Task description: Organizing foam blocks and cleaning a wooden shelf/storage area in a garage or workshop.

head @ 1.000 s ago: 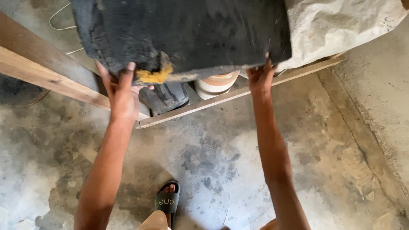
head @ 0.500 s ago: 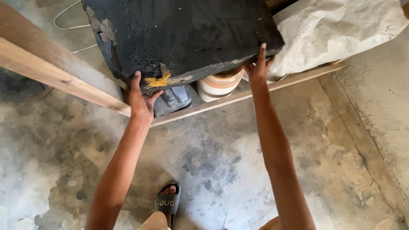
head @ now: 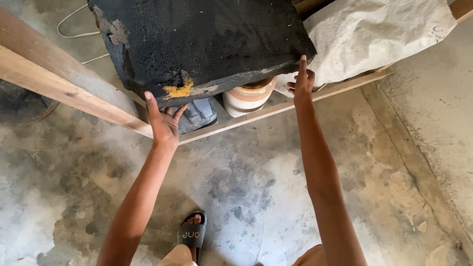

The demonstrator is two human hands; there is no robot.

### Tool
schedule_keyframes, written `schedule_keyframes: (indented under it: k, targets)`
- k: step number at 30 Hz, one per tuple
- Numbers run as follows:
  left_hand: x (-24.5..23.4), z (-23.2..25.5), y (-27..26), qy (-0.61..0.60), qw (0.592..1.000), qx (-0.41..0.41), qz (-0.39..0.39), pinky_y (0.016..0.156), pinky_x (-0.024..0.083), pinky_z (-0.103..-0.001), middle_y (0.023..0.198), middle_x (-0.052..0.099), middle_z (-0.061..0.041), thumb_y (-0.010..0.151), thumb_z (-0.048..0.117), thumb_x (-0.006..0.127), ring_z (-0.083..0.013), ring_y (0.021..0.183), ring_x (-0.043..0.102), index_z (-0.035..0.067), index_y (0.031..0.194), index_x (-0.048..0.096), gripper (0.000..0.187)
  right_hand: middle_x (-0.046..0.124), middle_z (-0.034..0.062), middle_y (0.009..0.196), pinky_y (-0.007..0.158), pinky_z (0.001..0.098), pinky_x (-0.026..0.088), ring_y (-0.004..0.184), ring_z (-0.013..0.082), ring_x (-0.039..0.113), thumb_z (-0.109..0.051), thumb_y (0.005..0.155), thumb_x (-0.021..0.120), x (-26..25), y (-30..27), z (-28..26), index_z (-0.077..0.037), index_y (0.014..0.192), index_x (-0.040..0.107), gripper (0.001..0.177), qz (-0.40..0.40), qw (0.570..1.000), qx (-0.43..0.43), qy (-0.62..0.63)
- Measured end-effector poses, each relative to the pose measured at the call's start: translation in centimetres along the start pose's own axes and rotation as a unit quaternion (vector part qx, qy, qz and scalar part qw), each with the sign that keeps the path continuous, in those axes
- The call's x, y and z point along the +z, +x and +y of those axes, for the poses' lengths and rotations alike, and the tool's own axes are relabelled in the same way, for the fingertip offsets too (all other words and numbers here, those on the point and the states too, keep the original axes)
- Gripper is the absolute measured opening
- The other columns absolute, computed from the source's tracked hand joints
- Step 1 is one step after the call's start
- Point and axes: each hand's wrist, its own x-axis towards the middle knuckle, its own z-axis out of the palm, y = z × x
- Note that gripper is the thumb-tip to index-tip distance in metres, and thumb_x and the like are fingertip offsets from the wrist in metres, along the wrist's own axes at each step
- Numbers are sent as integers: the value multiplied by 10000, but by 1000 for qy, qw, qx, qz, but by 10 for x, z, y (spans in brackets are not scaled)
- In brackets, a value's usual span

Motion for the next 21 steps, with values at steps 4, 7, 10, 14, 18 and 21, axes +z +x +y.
schedule_keyframes:
  k: [4,7,10,14,18,21]
  targets:
    - [-13,-29,-13,-22,991,-47,126,1083,531,-603,1322,465,-207,845,719,581,-384,1295,570,135,1585,201,1017,590,130,1058,540,385,515,692,205,638,-854,791,569,-4,3,9,-1,1317,543,1003,15,999,-37,27]
    - [-9,-38,-38,-8,997,-74,-15,1134,503,-512,1440,581,-306,944,761,470,-393,1359,588,-96,1529,351,1045,631,122,1081,602,392,551,773,190,646,-786,871,519,-2,12,24,-20,1292,525,874,50,995,-81,-2]
    - [4,-34,-50,105,986,-67,-111,1227,396,-405,1500,565,-233,1048,645,374,-295,1450,529,-62,1554,336,870,587,147,1170,800,397,581,986,214,627,-660,1042,550,4,10,35,1,1285,575,704,112,954,-249,-125]
    - [17,-29,-51,241,954,23,-178,1234,358,-423,1526,525,-236,1085,359,428,-327,1456,485,-69,1522,378,613,620,165,1175,896,436,556,1033,269,623,-516,1013,609,7,-48,15,2,1255,586,572,92,915,-366,-142]
    - [59,1,-72,467,861,77,-185,1244,304,-424,1566,479,-214,1125,306,267,-327,1495,420,-41,1541,402,558,577,257,1329,1034,494,481,1228,403,582,-451,1073,617,-4,-95,1,59,1397,510,614,47,874,-436,-211]
    - [60,-7,-72,603,720,257,-230,1289,324,-452,1610,419,-255,1152,262,291,-356,1517,395,-68,1581,349,544,542,234,1472,1191,514,427,1395,421,513,-430,1093,533,-16,-117,-1,20,1487,475,601,17,844,-464,-268]
